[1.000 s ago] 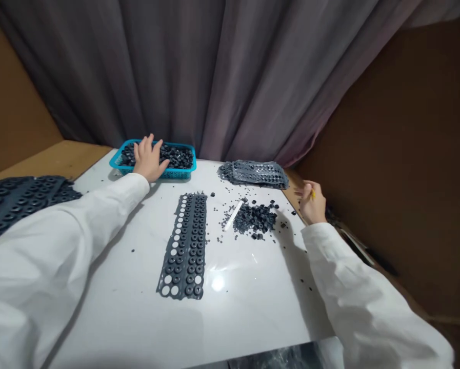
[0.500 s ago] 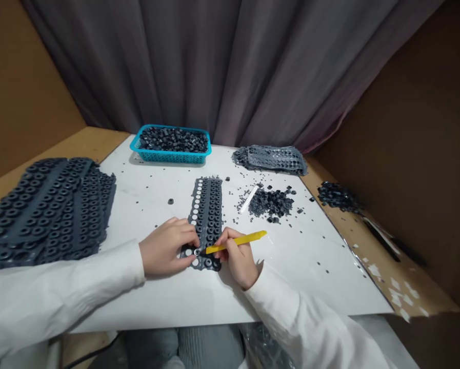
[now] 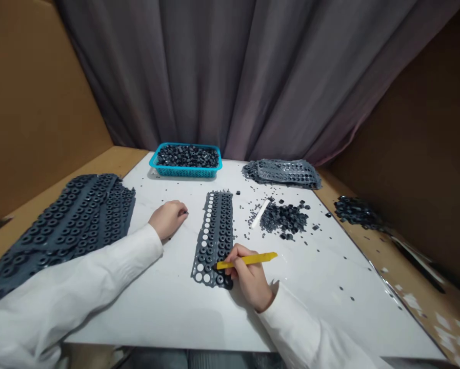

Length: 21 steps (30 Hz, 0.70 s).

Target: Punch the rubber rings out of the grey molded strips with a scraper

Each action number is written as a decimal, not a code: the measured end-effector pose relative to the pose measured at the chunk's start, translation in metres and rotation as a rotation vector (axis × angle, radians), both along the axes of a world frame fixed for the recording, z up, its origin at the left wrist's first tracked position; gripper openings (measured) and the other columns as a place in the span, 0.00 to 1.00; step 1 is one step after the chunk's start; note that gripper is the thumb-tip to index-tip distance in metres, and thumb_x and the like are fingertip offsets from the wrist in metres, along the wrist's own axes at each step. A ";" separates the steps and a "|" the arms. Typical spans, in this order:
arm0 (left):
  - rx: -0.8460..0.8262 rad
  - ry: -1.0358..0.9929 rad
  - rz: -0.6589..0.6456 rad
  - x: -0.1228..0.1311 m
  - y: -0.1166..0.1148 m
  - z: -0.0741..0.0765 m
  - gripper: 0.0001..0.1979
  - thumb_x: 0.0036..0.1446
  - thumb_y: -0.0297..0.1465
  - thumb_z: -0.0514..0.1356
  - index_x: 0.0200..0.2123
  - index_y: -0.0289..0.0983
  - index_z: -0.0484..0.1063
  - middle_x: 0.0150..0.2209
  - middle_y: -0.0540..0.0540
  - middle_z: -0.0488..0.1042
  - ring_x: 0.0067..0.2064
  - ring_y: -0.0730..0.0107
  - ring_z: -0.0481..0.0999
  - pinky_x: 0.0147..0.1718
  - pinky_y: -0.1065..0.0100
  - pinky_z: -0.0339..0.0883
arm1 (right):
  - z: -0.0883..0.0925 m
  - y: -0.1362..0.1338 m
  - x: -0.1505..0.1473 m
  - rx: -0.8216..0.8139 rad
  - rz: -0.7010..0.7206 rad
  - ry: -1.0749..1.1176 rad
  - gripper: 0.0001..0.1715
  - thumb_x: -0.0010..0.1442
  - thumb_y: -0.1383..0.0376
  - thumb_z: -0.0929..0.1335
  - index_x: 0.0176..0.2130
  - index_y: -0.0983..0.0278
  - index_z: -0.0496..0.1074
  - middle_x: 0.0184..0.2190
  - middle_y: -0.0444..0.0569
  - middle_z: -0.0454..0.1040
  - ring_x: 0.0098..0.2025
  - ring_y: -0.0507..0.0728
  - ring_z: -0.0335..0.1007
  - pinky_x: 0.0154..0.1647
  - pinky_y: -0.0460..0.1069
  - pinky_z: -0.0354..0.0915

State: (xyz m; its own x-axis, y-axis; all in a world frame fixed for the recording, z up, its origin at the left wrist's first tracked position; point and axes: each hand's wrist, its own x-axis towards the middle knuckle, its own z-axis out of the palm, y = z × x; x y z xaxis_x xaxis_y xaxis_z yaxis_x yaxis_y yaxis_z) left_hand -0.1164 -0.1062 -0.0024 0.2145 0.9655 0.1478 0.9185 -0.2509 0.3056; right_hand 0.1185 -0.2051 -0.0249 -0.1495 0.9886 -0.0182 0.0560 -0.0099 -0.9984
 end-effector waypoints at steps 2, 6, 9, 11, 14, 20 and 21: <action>0.043 -0.061 0.010 0.005 0.019 0.008 0.09 0.53 0.33 0.55 0.34 0.38 0.74 0.33 0.46 0.75 0.36 0.63 0.73 0.37 0.65 0.64 | 0.000 -0.001 0.000 0.008 0.009 0.000 0.09 0.53 0.65 0.61 0.24 0.65 0.65 0.15 0.43 0.66 0.19 0.50 0.60 0.20 0.44 0.56; 0.215 -0.140 0.106 0.024 0.079 0.040 0.11 0.51 0.35 0.58 0.37 0.38 0.75 0.36 0.46 0.76 0.37 0.62 0.73 0.37 0.65 0.64 | 0.000 0.000 0.001 0.005 0.015 0.036 0.10 0.54 0.64 0.62 0.24 0.65 0.66 0.16 0.43 0.66 0.19 0.50 0.60 0.20 0.44 0.55; 0.261 -0.141 0.201 0.028 0.133 0.057 0.12 0.52 0.34 0.59 0.40 0.38 0.75 0.39 0.45 0.76 0.42 0.59 0.71 0.40 0.63 0.62 | 0.001 0.004 0.003 -0.021 0.010 0.098 0.08 0.53 0.64 0.63 0.24 0.64 0.65 0.15 0.42 0.66 0.18 0.50 0.58 0.20 0.45 0.53; 0.268 -0.140 0.214 0.026 0.160 0.062 0.13 0.52 0.35 0.59 0.41 0.38 0.76 0.38 0.44 0.76 0.44 0.57 0.69 0.43 0.61 0.61 | 0.002 0.006 0.005 -0.019 -0.013 0.135 0.05 0.51 0.66 0.64 0.24 0.63 0.64 0.15 0.41 0.65 0.19 0.49 0.58 0.21 0.45 0.53; 0.301 -0.139 0.210 0.026 0.186 0.061 0.14 0.53 0.38 0.58 0.40 0.39 0.77 0.40 0.42 0.75 0.47 0.54 0.65 0.46 0.58 0.57 | 0.004 0.010 0.005 -0.010 -0.045 0.162 0.04 0.48 0.69 0.66 0.24 0.63 0.63 0.17 0.40 0.65 0.20 0.49 0.57 0.22 0.44 0.53; 0.385 -0.110 0.299 0.042 0.209 0.057 0.17 0.56 0.38 0.56 0.46 0.42 0.74 0.57 0.41 0.62 0.54 0.47 0.57 0.49 0.53 0.50 | 0.002 0.014 0.005 -0.005 -0.080 0.201 0.03 0.48 0.70 0.65 0.25 0.63 0.64 0.18 0.41 0.65 0.21 0.50 0.58 0.23 0.45 0.54; 0.401 -0.096 0.319 0.043 0.211 0.056 0.18 0.56 0.38 0.55 0.49 0.42 0.72 0.59 0.40 0.58 0.55 0.46 0.55 0.49 0.52 0.50 | 0.001 0.015 0.006 0.000 -0.085 0.209 0.03 0.49 0.70 0.65 0.25 0.63 0.64 0.18 0.41 0.65 0.21 0.50 0.58 0.23 0.45 0.53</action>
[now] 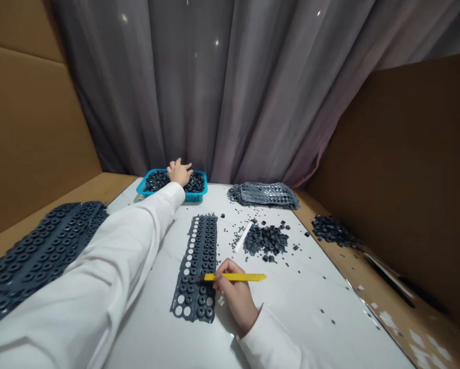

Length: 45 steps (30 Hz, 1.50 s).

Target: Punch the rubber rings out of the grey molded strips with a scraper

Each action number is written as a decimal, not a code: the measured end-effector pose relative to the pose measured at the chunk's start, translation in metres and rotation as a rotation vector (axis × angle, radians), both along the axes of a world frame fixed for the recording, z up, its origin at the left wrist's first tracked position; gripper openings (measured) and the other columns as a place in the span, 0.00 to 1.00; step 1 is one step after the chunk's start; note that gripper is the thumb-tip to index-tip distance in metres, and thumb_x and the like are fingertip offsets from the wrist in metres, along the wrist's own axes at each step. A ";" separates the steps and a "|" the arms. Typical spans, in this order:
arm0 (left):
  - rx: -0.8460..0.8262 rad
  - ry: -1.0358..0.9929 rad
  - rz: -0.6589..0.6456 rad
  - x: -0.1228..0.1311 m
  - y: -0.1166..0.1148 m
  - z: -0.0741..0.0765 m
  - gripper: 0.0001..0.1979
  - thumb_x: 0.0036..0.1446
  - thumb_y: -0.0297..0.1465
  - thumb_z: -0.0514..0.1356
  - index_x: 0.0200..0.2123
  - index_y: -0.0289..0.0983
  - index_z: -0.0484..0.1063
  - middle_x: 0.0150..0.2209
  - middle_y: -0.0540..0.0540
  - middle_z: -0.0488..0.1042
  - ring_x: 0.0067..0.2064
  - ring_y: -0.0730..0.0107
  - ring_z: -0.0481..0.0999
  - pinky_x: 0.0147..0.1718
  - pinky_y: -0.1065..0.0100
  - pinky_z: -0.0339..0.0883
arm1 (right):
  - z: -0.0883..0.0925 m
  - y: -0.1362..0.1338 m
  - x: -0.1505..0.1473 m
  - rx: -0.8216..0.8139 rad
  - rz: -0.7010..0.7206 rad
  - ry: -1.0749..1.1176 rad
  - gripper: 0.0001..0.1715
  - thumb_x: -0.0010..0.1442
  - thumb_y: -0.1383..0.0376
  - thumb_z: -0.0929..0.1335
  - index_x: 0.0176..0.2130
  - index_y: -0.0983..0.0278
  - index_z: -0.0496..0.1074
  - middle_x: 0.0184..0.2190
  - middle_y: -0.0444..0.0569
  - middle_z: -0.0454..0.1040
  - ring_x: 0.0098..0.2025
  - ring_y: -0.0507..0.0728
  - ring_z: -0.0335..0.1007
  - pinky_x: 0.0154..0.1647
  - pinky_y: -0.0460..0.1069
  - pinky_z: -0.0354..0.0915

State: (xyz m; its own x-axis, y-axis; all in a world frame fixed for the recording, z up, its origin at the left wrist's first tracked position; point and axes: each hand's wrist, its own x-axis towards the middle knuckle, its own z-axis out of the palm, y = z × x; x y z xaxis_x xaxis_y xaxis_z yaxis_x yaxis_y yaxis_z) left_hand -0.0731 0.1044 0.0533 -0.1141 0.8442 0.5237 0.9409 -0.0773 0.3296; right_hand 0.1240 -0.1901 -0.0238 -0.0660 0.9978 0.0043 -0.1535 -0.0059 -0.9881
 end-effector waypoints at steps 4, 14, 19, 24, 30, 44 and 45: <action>0.052 0.122 0.004 -0.007 0.001 -0.006 0.20 0.57 0.36 0.54 0.52 0.41 0.69 0.60 0.38 0.56 0.56 0.45 0.55 0.48 0.52 0.49 | -0.001 0.002 0.000 0.001 -0.015 -0.020 0.09 0.48 0.66 0.69 0.26 0.63 0.63 0.19 0.40 0.65 0.21 0.49 0.57 0.23 0.45 0.53; -0.070 0.126 -0.010 -0.037 -0.007 0.006 0.16 0.58 0.36 0.50 0.40 0.35 0.74 0.40 0.36 0.75 0.46 0.52 0.68 0.44 0.57 0.54 | 0.002 0.002 0.001 0.001 -0.021 -0.052 0.11 0.49 0.63 0.70 0.26 0.63 0.63 0.19 0.40 0.64 0.23 0.50 0.58 0.25 0.45 0.54; -0.081 0.065 -0.133 -0.017 -0.029 0.019 0.17 0.59 0.36 0.49 0.41 0.36 0.73 0.39 0.42 0.76 0.41 0.61 0.72 0.39 0.66 0.59 | 0.003 0.001 0.002 -0.017 0.015 0.032 0.10 0.49 0.63 0.69 0.32 0.62 0.66 0.21 0.40 0.67 0.24 0.51 0.64 0.26 0.46 0.60; -0.270 0.225 -0.928 0.011 -0.135 0.013 0.11 0.53 0.37 0.55 0.29 0.36 0.74 0.29 0.46 0.74 0.32 0.68 0.70 0.35 0.69 0.61 | 0.005 -0.004 0.000 -0.118 0.060 -0.070 0.05 0.46 0.69 0.67 0.27 0.63 0.64 0.20 0.42 0.70 0.21 0.52 0.66 0.23 0.46 0.62; -0.505 0.190 -1.143 0.003 -0.256 -0.020 0.06 0.48 0.30 0.60 0.33 0.38 0.70 0.28 0.50 0.71 0.30 0.70 0.69 0.30 0.71 0.61 | 0.004 -0.009 -0.006 0.026 0.089 -0.270 0.05 0.42 0.73 0.65 0.20 0.63 0.63 0.16 0.39 0.64 0.19 0.48 0.57 0.19 0.43 0.53; -0.362 0.360 -1.056 -0.002 -0.287 -0.046 0.06 0.59 0.29 0.55 0.35 0.37 0.71 0.34 0.45 0.72 0.37 0.64 0.71 0.37 0.65 0.64 | 0.009 -0.013 -0.010 0.147 0.150 -0.452 0.09 0.46 0.71 0.64 0.18 0.63 0.60 0.15 0.39 0.61 0.20 0.48 0.55 0.21 0.44 0.52; -0.334 0.416 -1.060 0.001 -0.289 -0.046 0.06 0.59 0.28 0.54 0.33 0.37 0.71 0.32 0.45 0.71 0.36 0.64 0.71 0.35 0.65 0.64 | 0.009 -0.012 -0.010 0.156 0.151 -0.458 0.09 0.46 0.71 0.64 0.18 0.63 0.60 0.15 0.39 0.61 0.20 0.48 0.55 0.21 0.44 0.52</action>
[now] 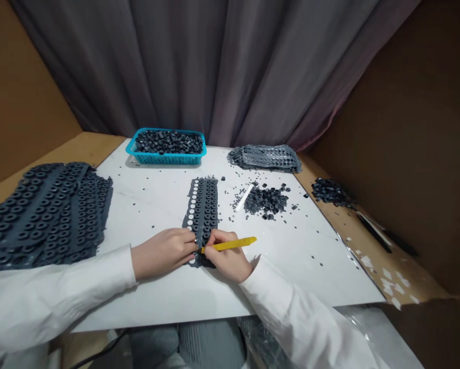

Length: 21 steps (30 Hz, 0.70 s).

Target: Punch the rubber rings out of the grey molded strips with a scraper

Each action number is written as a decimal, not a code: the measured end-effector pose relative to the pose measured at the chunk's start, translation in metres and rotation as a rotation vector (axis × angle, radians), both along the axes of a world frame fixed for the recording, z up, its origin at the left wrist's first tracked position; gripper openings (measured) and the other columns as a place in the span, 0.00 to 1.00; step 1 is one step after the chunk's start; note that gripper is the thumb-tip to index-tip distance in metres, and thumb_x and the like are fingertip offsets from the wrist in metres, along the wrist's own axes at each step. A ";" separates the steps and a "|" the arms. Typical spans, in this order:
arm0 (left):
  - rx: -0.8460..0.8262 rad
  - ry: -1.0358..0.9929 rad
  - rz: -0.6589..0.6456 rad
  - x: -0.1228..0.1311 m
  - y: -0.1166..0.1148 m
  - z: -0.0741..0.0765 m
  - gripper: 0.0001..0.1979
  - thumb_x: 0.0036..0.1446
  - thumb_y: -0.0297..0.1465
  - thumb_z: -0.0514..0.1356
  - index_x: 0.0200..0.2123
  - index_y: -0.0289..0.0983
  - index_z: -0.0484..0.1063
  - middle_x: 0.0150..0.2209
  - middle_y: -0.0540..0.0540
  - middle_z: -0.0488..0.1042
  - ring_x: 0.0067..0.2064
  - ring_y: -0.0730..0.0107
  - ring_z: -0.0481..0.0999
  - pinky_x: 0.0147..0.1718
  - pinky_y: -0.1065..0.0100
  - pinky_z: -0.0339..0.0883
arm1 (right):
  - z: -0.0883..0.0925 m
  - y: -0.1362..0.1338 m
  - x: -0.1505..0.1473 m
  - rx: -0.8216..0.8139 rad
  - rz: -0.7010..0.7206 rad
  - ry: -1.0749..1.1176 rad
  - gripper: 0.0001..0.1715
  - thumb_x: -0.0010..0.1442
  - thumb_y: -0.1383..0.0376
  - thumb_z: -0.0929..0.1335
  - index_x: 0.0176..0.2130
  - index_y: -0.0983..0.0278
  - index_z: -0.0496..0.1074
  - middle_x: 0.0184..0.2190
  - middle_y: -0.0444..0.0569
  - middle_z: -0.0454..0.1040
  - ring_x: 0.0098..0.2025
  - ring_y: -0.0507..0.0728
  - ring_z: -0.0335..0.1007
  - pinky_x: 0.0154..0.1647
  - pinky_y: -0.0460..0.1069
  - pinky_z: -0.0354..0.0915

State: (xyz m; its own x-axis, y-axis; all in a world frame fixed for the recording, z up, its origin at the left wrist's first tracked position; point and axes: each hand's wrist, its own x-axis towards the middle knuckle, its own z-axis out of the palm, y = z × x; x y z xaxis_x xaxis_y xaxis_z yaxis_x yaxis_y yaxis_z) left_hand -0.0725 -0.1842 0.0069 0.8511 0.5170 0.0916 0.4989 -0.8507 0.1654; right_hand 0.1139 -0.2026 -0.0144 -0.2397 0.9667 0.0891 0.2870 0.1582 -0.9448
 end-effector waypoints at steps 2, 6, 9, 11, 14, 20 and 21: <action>0.091 0.061 -0.030 0.005 -0.003 -0.001 0.07 0.59 0.25 0.53 0.30 0.35 0.70 0.29 0.45 0.70 0.33 0.64 0.70 0.33 0.64 0.64 | 0.000 0.000 0.000 0.013 0.004 -0.005 0.10 0.46 0.71 0.63 0.18 0.63 0.59 0.15 0.39 0.60 0.20 0.48 0.54 0.21 0.43 0.51; 0.096 0.073 -0.054 0.009 -0.004 -0.003 0.09 0.57 0.21 0.52 0.28 0.34 0.69 0.27 0.43 0.71 0.32 0.63 0.69 0.32 0.63 0.64 | 0.000 0.000 0.000 0.014 0.003 -0.029 0.10 0.46 0.72 0.63 0.18 0.63 0.58 0.15 0.39 0.59 0.20 0.48 0.53 0.21 0.44 0.51; -0.214 -0.211 0.087 0.000 0.006 0.002 0.09 0.60 0.26 0.52 0.30 0.35 0.70 0.30 0.45 0.72 0.33 0.67 0.71 0.33 0.66 0.65 | 0.001 0.000 0.001 -0.014 -0.005 -0.037 0.11 0.46 0.71 0.64 0.17 0.63 0.58 0.15 0.39 0.60 0.20 0.49 0.54 0.21 0.44 0.51; -0.480 -0.494 0.337 -0.010 0.015 0.009 0.09 0.60 0.32 0.53 0.32 0.36 0.70 0.30 0.47 0.73 0.32 0.69 0.71 0.31 0.68 0.65 | 0.001 0.000 0.001 -0.038 -0.013 -0.035 0.11 0.46 0.71 0.64 0.17 0.63 0.58 0.14 0.39 0.61 0.20 0.49 0.55 0.21 0.44 0.51; -0.879 -0.770 0.658 -0.023 0.026 0.015 0.12 0.56 0.39 0.57 0.32 0.35 0.70 0.26 0.48 0.71 0.27 0.73 0.69 0.27 0.71 0.63 | -0.001 0.001 0.002 -0.099 -0.016 0.020 0.08 0.44 0.71 0.64 0.18 0.63 0.60 0.15 0.40 0.64 0.20 0.49 0.58 0.20 0.44 0.52; -1.539 -0.844 0.694 -0.020 0.022 0.000 0.13 0.47 0.34 0.65 0.33 0.30 0.71 0.27 0.46 0.70 0.25 0.78 0.66 0.24 0.74 0.60 | -0.005 0.003 0.004 -0.168 -0.131 0.223 0.04 0.44 0.71 0.64 0.21 0.63 0.62 0.16 0.41 0.66 0.20 0.50 0.62 0.21 0.44 0.57; -1.553 -0.862 0.689 -0.018 0.020 -0.002 0.13 0.47 0.32 0.64 0.35 0.31 0.71 0.27 0.47 0.69 0.25 0.77 0.66 0.23 0.74 0.60 | -0.005 0.004 0.003 -0.151 -0.138 0.197 0.05 0.43 0.71 0.64 0.20 0.63 0.62 0.16 0.40 0.66 0.20 0.49 0.60 0.20 0.43 0.55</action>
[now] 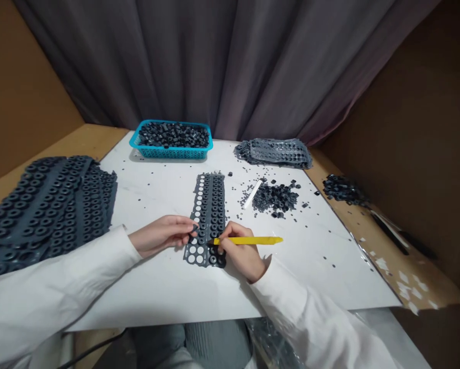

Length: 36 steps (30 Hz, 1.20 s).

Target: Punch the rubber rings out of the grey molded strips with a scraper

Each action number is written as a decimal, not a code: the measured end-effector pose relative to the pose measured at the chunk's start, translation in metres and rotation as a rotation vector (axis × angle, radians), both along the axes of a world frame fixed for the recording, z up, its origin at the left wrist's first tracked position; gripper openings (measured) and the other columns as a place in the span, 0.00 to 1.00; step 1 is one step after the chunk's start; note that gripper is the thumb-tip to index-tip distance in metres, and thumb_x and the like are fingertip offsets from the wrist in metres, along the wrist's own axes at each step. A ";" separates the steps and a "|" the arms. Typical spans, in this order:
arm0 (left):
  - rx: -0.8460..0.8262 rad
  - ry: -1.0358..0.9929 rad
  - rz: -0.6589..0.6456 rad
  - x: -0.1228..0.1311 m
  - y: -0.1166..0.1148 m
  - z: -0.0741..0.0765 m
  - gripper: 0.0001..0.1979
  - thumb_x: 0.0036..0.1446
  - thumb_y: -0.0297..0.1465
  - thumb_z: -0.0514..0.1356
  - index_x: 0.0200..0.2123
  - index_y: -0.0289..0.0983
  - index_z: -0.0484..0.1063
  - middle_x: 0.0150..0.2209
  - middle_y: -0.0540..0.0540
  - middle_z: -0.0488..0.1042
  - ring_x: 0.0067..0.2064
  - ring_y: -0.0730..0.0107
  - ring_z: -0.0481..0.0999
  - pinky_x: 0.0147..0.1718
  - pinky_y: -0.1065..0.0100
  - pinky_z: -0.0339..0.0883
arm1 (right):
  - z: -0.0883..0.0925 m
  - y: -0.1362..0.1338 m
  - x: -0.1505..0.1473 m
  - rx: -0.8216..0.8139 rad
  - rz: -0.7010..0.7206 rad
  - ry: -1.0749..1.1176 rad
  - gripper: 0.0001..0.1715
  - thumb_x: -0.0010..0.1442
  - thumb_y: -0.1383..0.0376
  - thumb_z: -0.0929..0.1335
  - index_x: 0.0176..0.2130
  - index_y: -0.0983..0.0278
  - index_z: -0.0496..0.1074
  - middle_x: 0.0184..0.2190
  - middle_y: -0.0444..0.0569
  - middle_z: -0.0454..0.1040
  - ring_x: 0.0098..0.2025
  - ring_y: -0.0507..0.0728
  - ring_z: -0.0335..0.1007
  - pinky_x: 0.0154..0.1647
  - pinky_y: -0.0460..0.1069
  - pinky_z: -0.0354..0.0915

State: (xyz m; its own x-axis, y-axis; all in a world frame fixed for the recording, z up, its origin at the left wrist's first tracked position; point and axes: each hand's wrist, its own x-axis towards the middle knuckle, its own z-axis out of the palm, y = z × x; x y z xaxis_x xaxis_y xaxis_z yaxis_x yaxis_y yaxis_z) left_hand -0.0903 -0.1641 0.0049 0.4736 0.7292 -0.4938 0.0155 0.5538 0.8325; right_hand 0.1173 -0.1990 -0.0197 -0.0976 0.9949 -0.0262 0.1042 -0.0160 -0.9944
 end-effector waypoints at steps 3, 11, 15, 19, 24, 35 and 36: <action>0.033 -0.073 0.010 0.006 -0.003 0.001 0.14 0.45 0.26 0.60 0.39 0.34 0.69 0.27 0.49 0.68 0.25 0.75 0.66 0.23 0.73 0.61 | -0.001 0.000 -0.001 0.037 0.027 -0.083 0.05 0.44 0.72 0.64 0.20 0.64 0.62 0.17 0.40 0.64 0.20 0.48 0.57 0.20 0.43 0.53; 0.507 0.204 -0.218 0.013 -0.003 0.010 0.04 0.46 0.27 0.55 0.29 0.34 0.68 0.28 0.49 0.65 0.28 0.73 0.64 0.28 0.70 0.60 | -0.001 0.002 -0.002 0.076 0.049 -0.135 0.06 0.46 0.72 0.65 0.21 0.64 0.62 0.16 0.39 0.62 0.20 0.48 0.55 0.20 0.43 0.52; 1.107 0.537 -0.421 0.016 -0.006 0.003 0.09 0.50 0.25 0.58 0.37 0.35 0.71 0.35 0.46 0.68 0.39 0.66 0.67 0.40 0.65 0.61 | -0.002 0.002 -0.002 0.086 0.054 -0.135 0.06 0.46 0.72 0.65 0.22 0.64 0.63 0.17 0.39 0.63 0.21 0.48 0.56 0.20 0.42 0.53; 1.261 0.664 -0.552 0.018 -0.006 0.002 0.07 0.56 0.25 0.55 0.38 0.35 0.70 0.37 0.44 0.69 0.42 0.63 0.66 0.42 0.64 0.62 | -0.002 0.000 -0.002 0.097 0.058 -0.147 0.05 0.47 0.71 0.65 0.22 0.64 0.63 0.18 0.40 0.64 0.21 0.48 0.58 0.21 0.42 0.55; 1.413 0.819 -0.666 0.024 -0.009 0.005 0.07 0.59 0.25 0.52 0.34 0.33 0.70 0.35 0.43 0.69 0.39 0.63 0.66 0.40 0.63 0.63 | 0.001 0.001 -0.004 0.135 0.076 -0.231 0.07 0.47 0.71 0.64 0.21 0.64 0.62 0.17 0.39 0.62 0.20 0.48 0.55 0.21 0.42 0.53; 0.827 0.409 -0.015 0.009 0.019 0.019 0.07 0.57 0.33 0.55 0.32 0.35 0.69 0.30 0.48 0.71 0.30 0.72 0.66 0.29 0.71 0.60 | 0.002 0.003 -0.002 0.106 0.099 -0.276 0.07 0.46 0.70 0.64 0.20 0.63 0.60 0.16 0.39 0.61 0.19 0.48 0.55 0.20 0.43 0.52; 0.702 0.325 0.079 0.006 0.024 0.023 0.07 0.55 0.33 0.56 0.32 0.35 0.68 0.30 0.48 0.71 0.28 0.74 0.65 0.27 0.72 0.59 | 0.002 0.004 -0.001 0.091 0.103 -0.254 0.07 0.46 0.70 0.64 0.20 0.63 0.61 0.16 0.39 0.62 0.20 0.48 0.56 0.20 0.43 0.52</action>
State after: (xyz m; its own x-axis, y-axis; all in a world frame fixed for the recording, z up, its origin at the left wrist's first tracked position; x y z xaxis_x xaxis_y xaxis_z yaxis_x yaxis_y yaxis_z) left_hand -0.0846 -0.1403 0.0276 0.3177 0.9481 -0.0086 0.3011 -0.0923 0.9491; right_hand 0.1159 -0.1952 -0.0174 -0.1995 0.9796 0.0258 0.3466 0.0952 -0.9332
